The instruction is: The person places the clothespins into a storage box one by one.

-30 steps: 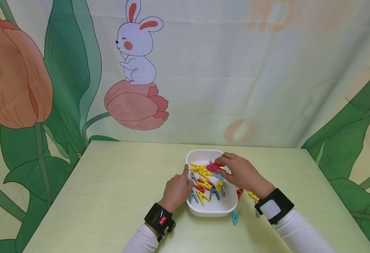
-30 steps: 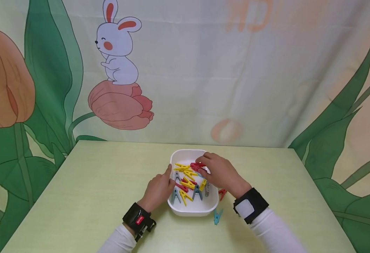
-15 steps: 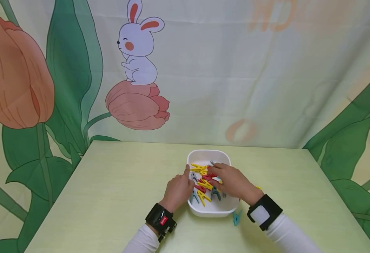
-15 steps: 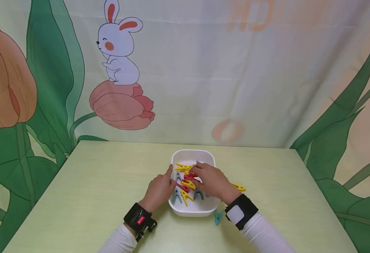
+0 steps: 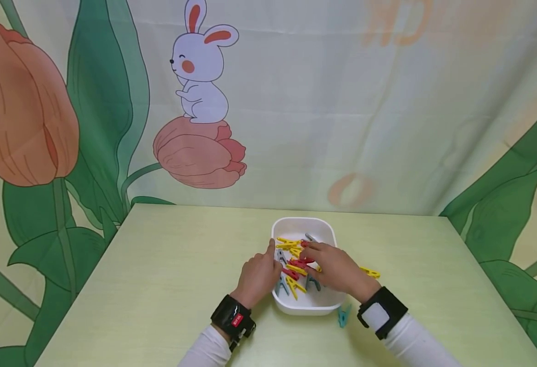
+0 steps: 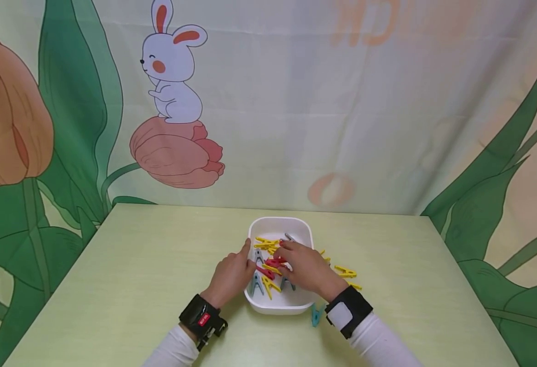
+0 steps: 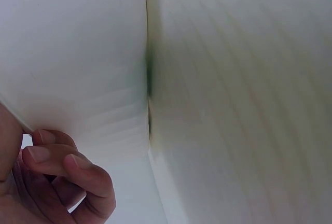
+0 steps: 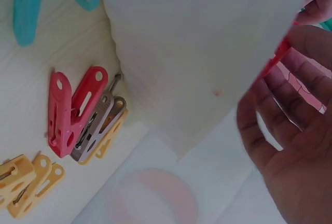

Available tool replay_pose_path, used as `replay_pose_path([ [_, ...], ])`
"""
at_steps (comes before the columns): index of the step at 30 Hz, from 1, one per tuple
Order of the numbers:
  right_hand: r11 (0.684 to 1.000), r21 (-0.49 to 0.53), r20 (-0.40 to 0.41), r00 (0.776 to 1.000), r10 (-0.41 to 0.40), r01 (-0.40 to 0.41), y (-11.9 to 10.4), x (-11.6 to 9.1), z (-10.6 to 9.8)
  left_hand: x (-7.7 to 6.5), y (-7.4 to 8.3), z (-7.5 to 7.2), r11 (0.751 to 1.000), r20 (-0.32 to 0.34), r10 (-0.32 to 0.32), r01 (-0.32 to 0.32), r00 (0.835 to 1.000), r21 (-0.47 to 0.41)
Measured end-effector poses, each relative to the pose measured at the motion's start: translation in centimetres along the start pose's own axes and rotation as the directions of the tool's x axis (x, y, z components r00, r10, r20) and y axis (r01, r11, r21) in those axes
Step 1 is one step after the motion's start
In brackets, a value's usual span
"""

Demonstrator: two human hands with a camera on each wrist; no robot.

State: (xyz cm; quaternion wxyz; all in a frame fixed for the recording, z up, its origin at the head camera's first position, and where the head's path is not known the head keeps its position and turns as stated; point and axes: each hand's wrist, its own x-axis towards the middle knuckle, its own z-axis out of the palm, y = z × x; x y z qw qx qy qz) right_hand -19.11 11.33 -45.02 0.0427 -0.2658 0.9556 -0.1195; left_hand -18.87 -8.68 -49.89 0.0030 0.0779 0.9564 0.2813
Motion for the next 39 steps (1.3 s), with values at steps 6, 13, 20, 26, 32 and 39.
replay_pose_path([
  [6, 0.998, 0.039, 0.075, 0.995, -0.061, 0.059, 0.3, -0.4, 0.4, -0.1, 0.0, -0.1, 1.000, -0.019, 0.026, -0.026, 0.999, 0.013],
  [13, 0.999, 0.023, 0.044, 0.999, -0.032, 0.031, 0.4, -0.7, 0.2, -0.1, 0.1, -0.2, 1.000, -0.020, 0.027, -0.027, 0.999, 0.015],
  [20, 0.998, 0.040, -0.013, 0.999, -0.047, 0.048, 1.1, -1.0, -0.5, -0.2, 0.0, -0.2, 0.999, -0.041, 0.037, -0.036, 0.998, 0.022],
  [26, 0.998, 0.054, -0.011, 1.000, 0.021, -0.020, 2.2, -1.3, -1.0, -0.2, 0.1, -0.1, 0.999, -0.042, 0.034, -0.033, 0.999, 0.030],
  [32, 0.998, 0.060, -0.024, 0.999, 0.037, -0.035, 3.6, -1.9, -1.1, -0.2, 0.2, -0.2, 1.000, -0.026, 0.014, -0.014, 1.000, 0.012],
  [39, 0.984, 0.100, -0.024, 0.989, 0.148, -0.145, 5.3, -3.0, -1.0, -0.2, 0.2, -0.2, 1.000, -0.017, 0.005, -0.005, 1.000, 0.016],
])
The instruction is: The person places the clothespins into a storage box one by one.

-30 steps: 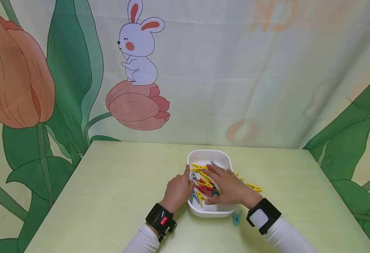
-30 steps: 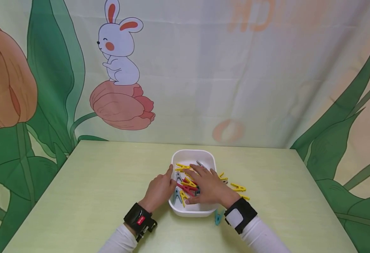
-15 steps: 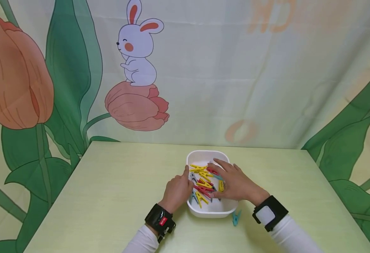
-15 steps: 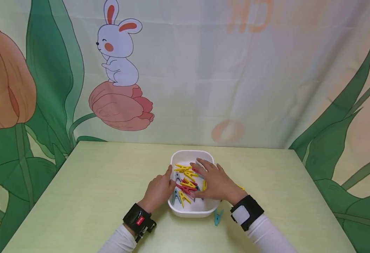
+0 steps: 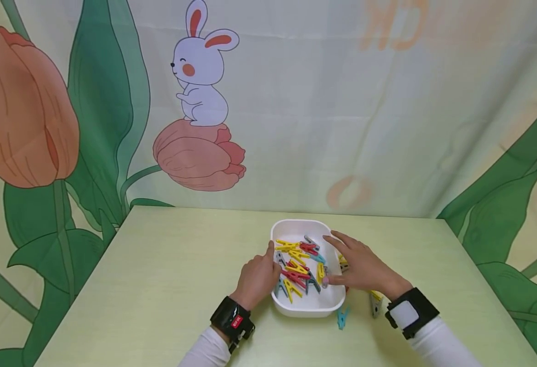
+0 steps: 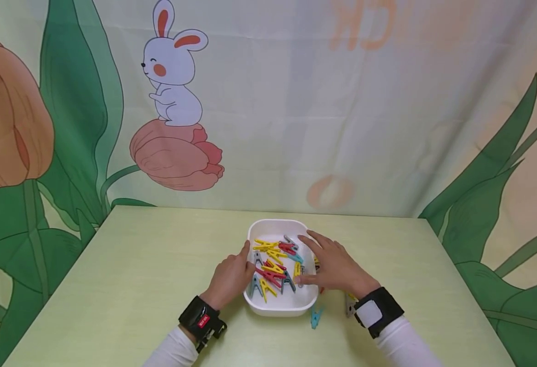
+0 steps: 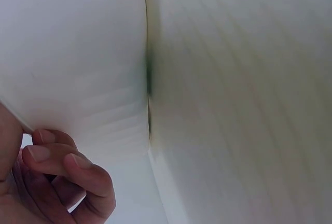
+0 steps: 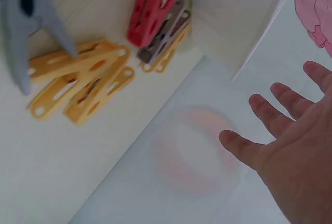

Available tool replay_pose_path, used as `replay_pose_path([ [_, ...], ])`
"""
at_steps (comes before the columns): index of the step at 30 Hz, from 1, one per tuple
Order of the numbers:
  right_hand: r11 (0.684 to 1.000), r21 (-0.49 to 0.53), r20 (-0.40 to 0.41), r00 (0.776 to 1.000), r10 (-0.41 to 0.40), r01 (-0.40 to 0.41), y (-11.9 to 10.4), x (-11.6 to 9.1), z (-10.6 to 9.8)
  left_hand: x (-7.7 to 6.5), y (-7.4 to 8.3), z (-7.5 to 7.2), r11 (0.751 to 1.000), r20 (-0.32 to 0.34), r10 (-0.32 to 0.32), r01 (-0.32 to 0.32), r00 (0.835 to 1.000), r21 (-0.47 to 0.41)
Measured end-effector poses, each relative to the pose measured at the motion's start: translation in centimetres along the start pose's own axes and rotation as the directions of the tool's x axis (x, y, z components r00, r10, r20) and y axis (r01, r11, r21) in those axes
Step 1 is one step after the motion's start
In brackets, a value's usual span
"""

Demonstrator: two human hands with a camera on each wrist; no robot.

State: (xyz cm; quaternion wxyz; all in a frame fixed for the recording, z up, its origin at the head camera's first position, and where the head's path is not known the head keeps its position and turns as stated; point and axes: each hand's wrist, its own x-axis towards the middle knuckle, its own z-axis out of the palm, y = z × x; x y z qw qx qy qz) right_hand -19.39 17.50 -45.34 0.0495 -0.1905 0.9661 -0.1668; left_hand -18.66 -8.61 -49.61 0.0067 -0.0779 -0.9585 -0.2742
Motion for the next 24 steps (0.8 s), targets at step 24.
replay_pose_path([
  [24, 0.994, -0.014, 0.005, 0.994, 0.108, -0.108, 6.4, -2.5, 1.1, 0.1, 0.0, 0.2, 1.000, 0.015, -0.026, 0.026, 1.000, -0.002],
])
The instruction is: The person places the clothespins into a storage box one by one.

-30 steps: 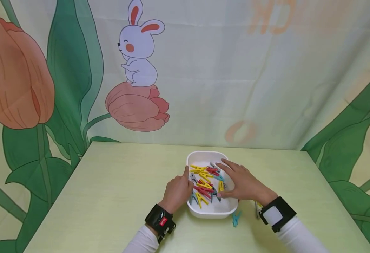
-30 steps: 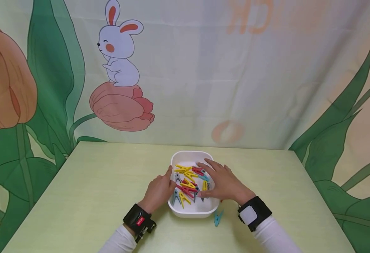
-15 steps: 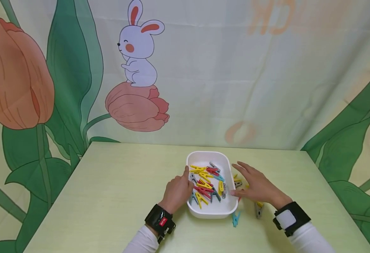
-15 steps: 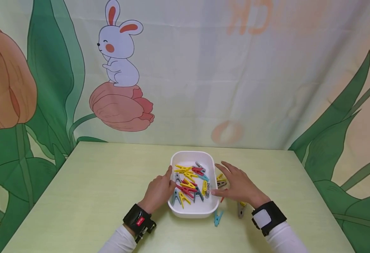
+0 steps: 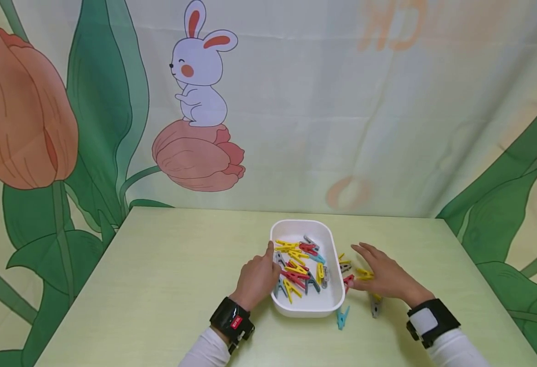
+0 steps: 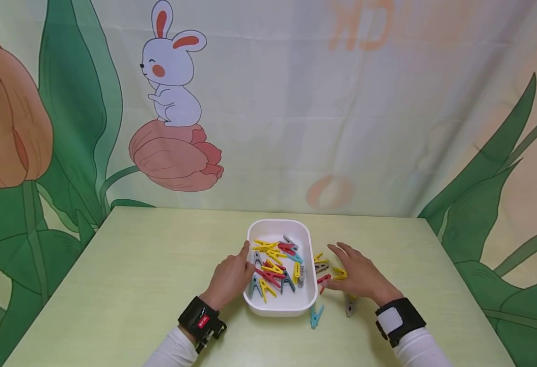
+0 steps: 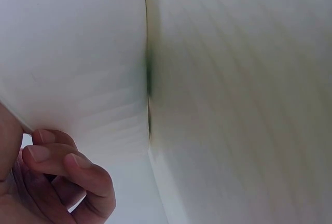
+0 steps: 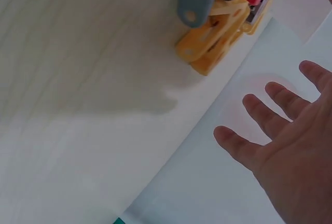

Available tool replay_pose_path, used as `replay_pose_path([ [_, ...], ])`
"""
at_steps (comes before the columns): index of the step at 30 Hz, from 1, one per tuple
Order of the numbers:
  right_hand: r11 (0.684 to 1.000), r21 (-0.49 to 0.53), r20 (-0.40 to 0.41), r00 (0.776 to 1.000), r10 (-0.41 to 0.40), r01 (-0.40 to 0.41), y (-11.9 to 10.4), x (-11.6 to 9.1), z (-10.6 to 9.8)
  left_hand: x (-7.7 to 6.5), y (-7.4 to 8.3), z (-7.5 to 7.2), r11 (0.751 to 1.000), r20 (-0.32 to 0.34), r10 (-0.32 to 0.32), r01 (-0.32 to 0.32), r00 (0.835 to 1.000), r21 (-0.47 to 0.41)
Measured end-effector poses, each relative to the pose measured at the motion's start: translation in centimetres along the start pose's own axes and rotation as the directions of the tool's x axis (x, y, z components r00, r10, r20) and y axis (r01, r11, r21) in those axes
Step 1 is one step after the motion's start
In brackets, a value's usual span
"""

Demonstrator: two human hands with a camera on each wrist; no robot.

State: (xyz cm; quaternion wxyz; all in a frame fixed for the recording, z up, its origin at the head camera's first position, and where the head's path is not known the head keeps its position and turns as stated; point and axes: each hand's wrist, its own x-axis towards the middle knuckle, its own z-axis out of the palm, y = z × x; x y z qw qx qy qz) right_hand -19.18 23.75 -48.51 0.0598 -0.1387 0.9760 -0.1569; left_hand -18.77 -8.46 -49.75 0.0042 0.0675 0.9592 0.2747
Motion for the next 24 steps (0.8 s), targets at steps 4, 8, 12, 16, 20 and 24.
replay_pose_path([
  [4, 0.998, -0.018, 0.067, 0.996, 0.057, -0.056, 0.6, 0.2, 0.5, 0.0, 0.0, 0.0, 1.000, 0.003, 0.000, 0.000, 1.000, -0.004],
  [8, 0.995, -0.027, 0.123, 0.987, 0.103, -0.100, 0.9, 0.2, 0.9, 0.0, 0.0, -0.1, 1.000, 0.004, 0.001, -0.001, 1.000, -0.002],
  [12, 0.993, -0.042, 0.159, 0.980, 0.119, -0.114, 1.0, 0.1, 1.3, 0.0, 0.1, -0.1, 1.000, 0.005, 0.000, 0.000, 1.000, 0.003],
  [16, 0.990, -0.098, 0.147, 0.983, 0.111, -0.097, 1.1, 0.2, 1.6, 0.0, 0.0, -0.1, 1.000, 0.003, 0.000, 0.000, 1.000, 0.004],
  [20, 0.990, -0.106, 0.129, 0.986, 0.109, -0.096, 1.1, 0.4, 1.7, 0.0, 0.0, 0.0, 1.000, -0.003, 0.003, -0.003, 1.000, 0.004],
  [24, 0.991, -0.079, 0.141, 0.983, 0.115, -0.104, 1.0, 0.4, 1.8, 0.0, -0.1, 0.0, 1.000, -0.005, 0.004, -0.004, 1.000, 0.006],
])
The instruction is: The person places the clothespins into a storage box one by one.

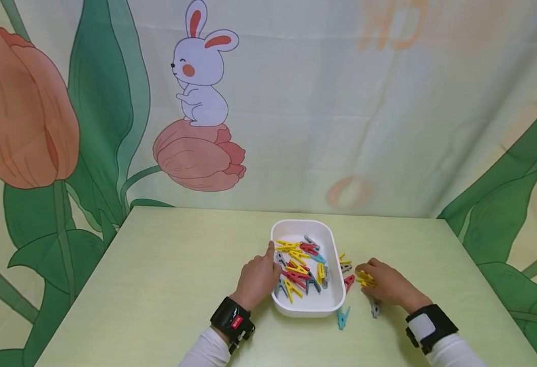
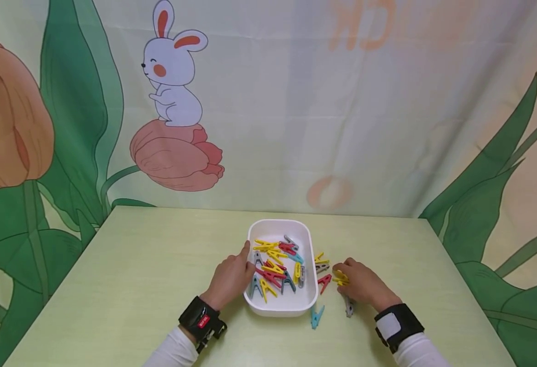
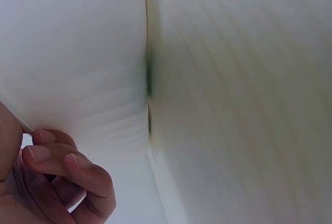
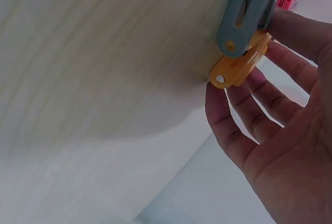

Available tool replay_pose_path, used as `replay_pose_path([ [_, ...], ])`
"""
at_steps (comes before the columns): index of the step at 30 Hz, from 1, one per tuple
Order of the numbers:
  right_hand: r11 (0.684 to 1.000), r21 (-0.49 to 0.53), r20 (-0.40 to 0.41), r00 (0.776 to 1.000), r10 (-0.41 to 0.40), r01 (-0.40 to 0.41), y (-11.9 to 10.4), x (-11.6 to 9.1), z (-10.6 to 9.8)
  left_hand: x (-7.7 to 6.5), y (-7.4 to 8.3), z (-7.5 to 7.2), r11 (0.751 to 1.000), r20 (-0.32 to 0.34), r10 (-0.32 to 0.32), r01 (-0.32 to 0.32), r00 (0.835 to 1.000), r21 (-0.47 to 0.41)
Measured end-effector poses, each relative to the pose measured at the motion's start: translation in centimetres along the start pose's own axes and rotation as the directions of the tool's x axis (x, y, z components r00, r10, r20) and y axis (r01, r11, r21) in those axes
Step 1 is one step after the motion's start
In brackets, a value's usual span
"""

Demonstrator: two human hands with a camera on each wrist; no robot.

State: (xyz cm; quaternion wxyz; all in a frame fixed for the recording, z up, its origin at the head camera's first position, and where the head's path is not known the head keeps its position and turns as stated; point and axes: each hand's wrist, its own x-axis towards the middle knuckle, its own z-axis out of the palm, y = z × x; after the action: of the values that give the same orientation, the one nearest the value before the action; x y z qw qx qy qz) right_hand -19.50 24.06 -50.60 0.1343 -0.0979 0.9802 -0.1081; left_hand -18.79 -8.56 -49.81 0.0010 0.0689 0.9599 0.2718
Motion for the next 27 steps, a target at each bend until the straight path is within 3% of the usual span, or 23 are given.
replay_pose_path([
  [8, 1.000, -0.018, 0.004, 1.000, 0.012, -0.012, -0.06, -0.11, 0.13, -0.05, -0.05, 0.08, 1.000, -0.005, 0.004, -0.004, 1.000, -0.002],
  [27, 0.996, 0.077, -0.048, 0.998, 0.040, -0.036, 0.02, -0.28, 0.11, -0.08, -0.02, 0.03, 1.000, -0.011, 0.016, -0.017, 1.000, -0.003],
])
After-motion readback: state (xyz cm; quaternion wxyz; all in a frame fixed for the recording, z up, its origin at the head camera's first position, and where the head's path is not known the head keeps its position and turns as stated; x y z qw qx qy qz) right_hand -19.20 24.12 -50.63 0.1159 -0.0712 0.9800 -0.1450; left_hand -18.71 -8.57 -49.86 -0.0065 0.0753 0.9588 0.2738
